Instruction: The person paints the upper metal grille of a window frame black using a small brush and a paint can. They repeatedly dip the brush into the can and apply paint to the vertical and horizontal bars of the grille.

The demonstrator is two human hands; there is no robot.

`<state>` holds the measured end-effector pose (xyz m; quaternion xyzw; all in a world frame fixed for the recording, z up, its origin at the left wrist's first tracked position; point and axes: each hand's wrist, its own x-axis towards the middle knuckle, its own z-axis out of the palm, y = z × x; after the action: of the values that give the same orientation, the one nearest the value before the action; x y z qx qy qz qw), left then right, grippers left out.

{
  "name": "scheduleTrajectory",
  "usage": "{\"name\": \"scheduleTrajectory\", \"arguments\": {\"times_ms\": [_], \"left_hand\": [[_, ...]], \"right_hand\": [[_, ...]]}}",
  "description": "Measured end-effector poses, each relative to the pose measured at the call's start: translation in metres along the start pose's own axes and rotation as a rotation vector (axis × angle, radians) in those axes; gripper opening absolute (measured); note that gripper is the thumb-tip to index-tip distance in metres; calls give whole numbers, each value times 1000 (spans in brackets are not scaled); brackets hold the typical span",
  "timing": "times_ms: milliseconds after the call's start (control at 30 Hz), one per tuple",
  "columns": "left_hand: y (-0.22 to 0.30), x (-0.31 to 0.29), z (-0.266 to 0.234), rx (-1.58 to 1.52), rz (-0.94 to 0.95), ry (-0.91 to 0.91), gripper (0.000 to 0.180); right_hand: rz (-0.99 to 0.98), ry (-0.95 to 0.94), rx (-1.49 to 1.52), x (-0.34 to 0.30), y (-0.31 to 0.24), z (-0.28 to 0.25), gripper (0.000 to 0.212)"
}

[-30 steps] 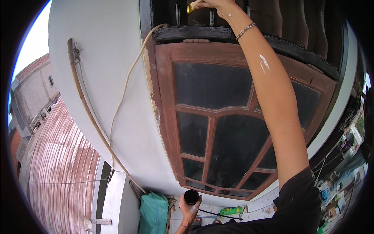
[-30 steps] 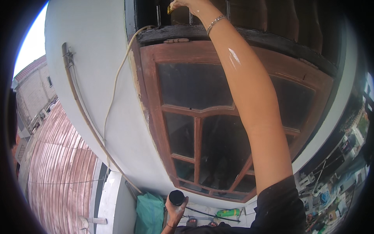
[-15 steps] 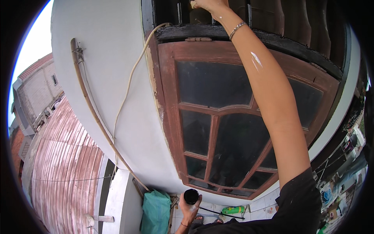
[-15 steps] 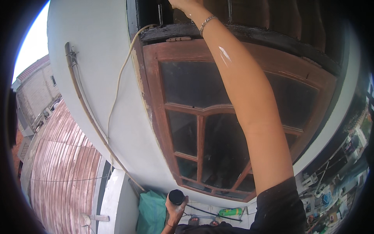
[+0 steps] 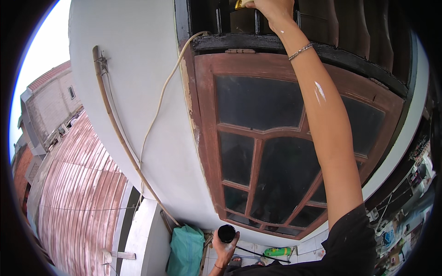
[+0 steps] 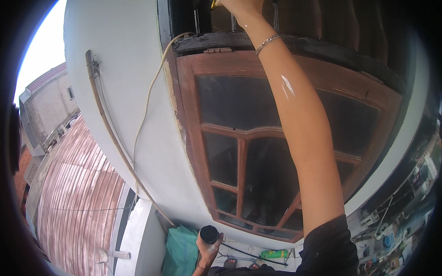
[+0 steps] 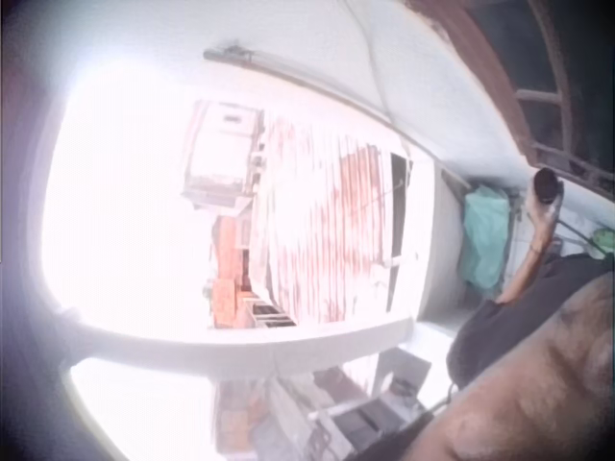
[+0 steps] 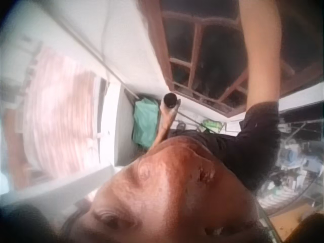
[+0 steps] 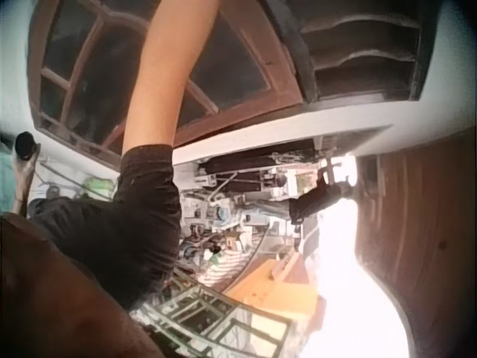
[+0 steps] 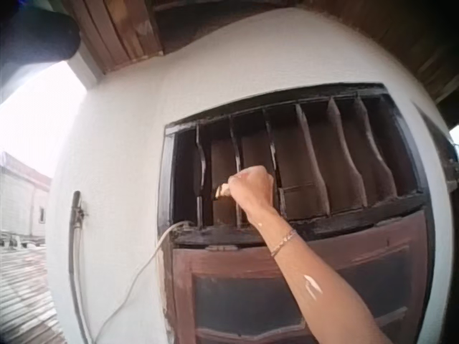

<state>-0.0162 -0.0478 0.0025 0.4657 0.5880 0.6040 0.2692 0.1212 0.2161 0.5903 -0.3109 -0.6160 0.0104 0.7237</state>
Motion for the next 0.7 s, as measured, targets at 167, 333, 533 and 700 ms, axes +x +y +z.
{"name": "scheduleTrajectory", "arguments": {"times_ms": [167,333,533,700], "left_hand": [[-5,-3,1,6,11,-13,40],[-11,-13,8,27,-15,-28,44],[-3,-16,23,43,-12,-168,48],[-37,-37,52,-96,40,-236,56]], "right_hand": [[-97,-100,-2,-30,-2,9,15],[-261,-134,248,-144,-20,-73,16],[262,-217,217,-376,27,-199,10],[1217,450,405,-510,85,-241,16]]}}
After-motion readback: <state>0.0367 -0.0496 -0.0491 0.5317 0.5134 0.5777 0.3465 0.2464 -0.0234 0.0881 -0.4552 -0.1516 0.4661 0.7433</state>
